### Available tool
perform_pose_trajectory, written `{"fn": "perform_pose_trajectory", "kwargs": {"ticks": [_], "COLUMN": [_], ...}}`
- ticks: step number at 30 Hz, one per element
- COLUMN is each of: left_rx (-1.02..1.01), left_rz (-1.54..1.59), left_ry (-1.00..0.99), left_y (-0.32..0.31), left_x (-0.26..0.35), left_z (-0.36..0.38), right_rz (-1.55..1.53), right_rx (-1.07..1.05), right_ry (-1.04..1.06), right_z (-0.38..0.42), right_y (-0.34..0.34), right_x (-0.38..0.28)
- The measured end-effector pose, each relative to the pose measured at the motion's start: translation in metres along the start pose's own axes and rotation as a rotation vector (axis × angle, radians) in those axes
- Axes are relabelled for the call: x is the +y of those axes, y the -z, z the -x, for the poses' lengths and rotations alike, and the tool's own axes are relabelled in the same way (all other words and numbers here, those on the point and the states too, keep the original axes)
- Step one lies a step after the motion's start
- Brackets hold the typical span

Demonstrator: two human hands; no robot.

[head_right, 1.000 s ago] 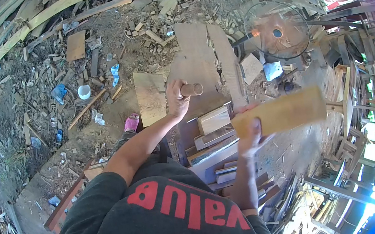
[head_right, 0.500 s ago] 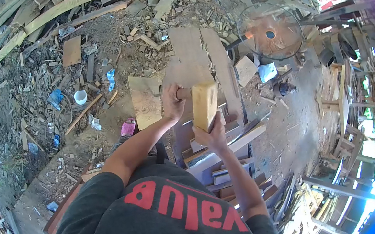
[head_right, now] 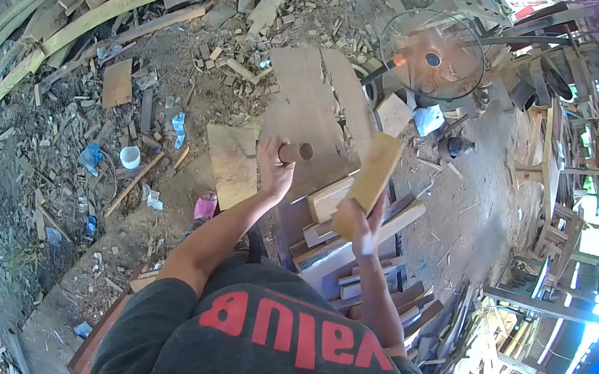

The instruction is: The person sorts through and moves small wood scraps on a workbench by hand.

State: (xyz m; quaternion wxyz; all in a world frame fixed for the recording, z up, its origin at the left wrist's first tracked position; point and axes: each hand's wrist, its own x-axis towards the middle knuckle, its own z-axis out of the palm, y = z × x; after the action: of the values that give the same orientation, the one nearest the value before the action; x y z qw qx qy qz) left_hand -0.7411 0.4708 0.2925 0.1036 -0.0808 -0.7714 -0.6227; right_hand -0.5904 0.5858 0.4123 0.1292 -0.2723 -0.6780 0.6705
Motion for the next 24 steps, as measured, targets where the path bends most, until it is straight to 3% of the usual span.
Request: {"fn": "perform_pose_trajectory", "kwargs": {"ticks": [4, 7, 9, 11, 15, 17, 18, 20, 24], "left_rx": [0.007, 0.004, 0.005, 0.079, -0.083, -0.268, -0.273, -0.240, -0.073], "left_rz": [0.031, 0.085, 0.141, 0.586, 0.617, 0.371, 0.369, 0.371, 0.489], "left_ry": [-0.013, 0.030, 0.074, 0.202, 0.368, 0.441, 0.438, 0.616, 0.548], "left_y": [0.004, 0.004, 0.004, 0.016, 0.079, 0.099, 0.107, 0.122, 0.129], "left_x": [0.003, -0.011, -0.023, -0.024, -0.035, -0.067, -0.067, -0.056, -0.043], "left_z": [-0.003, -0.003, -0.013, -0.032, -0.063, -0.068, -0.069, -0.070, -0.058], "right_rz": [-0.141, 0.047, 0.013, 0.030, -0.061, -0.094, -0.121, -0.125, -0.168], "right_rx": [0.002, 0.038, 0.021, -0.032, -0.021, -0.003, 0.005, 0.006, 0.011], "right_ry": [0.023, -0.033, -0.062, -0.018, -0.091, -0.122, -0.151, -0.149, -0.166], "right_z": [0.010, 0.024, 0.032, 0.032, 0.040, 0.041, 0.041, 0.041, 0.042], "right_y": [-0.001, 0.006, 0.006, 0.007, -0.011, -0.009, -0.008, -0.010, -0.013], "right_x": [-0.001, 0.032, 0.048, 0.065, 0.051, 0.055, 0.056, 0.053, 0.048]}}
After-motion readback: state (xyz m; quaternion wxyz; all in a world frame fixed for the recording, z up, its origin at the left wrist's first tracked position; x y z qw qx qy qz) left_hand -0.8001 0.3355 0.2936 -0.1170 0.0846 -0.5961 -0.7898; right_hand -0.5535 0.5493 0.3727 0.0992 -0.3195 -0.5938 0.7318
